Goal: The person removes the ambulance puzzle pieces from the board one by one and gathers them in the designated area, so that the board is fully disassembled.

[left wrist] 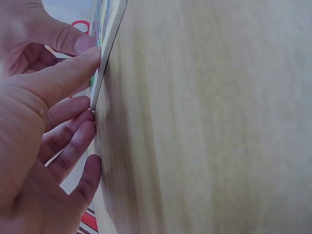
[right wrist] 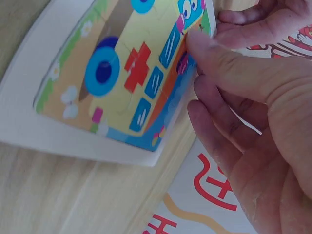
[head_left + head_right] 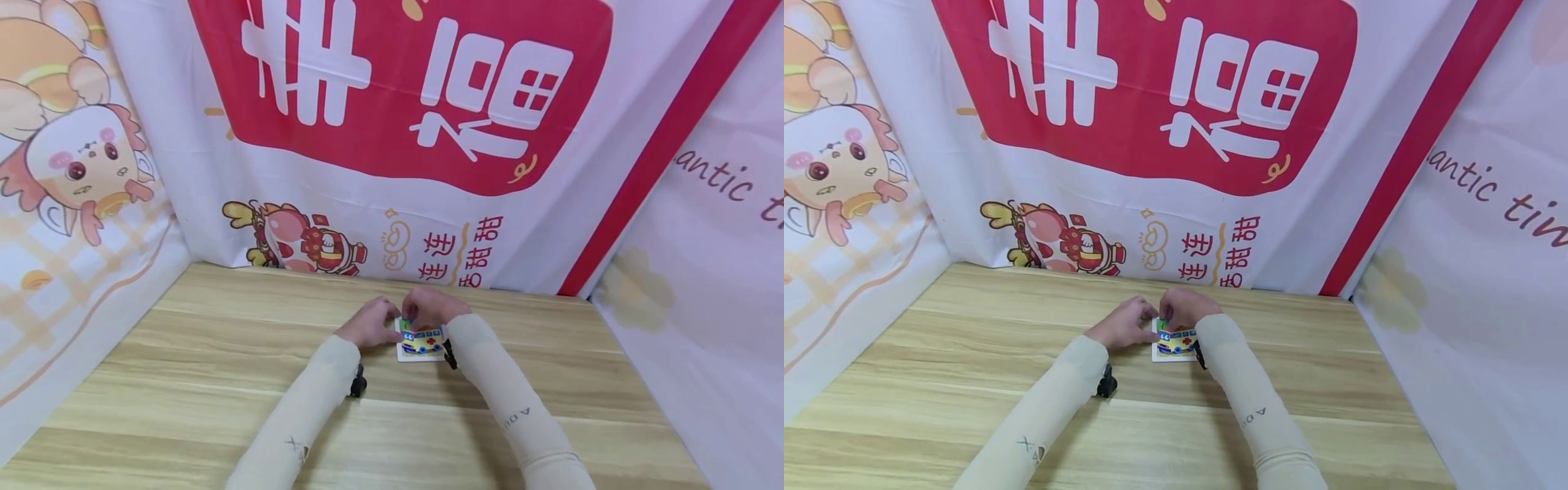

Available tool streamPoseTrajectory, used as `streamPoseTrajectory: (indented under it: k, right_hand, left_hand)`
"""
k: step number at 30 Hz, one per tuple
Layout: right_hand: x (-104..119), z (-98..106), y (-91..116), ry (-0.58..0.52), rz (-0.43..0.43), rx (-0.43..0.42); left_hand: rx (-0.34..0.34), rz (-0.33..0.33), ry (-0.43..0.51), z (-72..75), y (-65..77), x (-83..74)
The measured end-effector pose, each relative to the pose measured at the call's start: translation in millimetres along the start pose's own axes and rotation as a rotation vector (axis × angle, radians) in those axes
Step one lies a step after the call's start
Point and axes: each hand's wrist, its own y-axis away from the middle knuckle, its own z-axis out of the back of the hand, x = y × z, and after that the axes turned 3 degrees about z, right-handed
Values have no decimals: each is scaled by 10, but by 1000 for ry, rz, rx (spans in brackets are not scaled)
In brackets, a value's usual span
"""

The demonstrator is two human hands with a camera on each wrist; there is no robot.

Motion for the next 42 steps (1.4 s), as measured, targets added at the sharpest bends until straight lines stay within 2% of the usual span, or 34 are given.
streamPoseTrajectory:
  k: [7, 14, 21, 28, 37, 42]
  right_hand:
    - [-55, 2, -17, -11, 18, 2]
    - [-98, -50, -18, -44, 26, -28]
    - [-76, -57, -19, -41, 13, -24]
    - [-118, -87, 7, -78, 89, -48]
    - [-241, -136, 57, -135, 133, -133]
    - [-242, -145, 80, -154, 127, -160]
  left_hand:
    - [-12, 20, 15, 24, 0, -61]
    - [-28, 45, -21, -20, -26, -116]
    - [-52, 34, -13, -41, -24, -120]
    - [-67, 54, 0, -54, -26, -104]
    - [-67, 59, 32, -56, -28, -96]
    - [-72, 59, 41, -39, -6, -108]
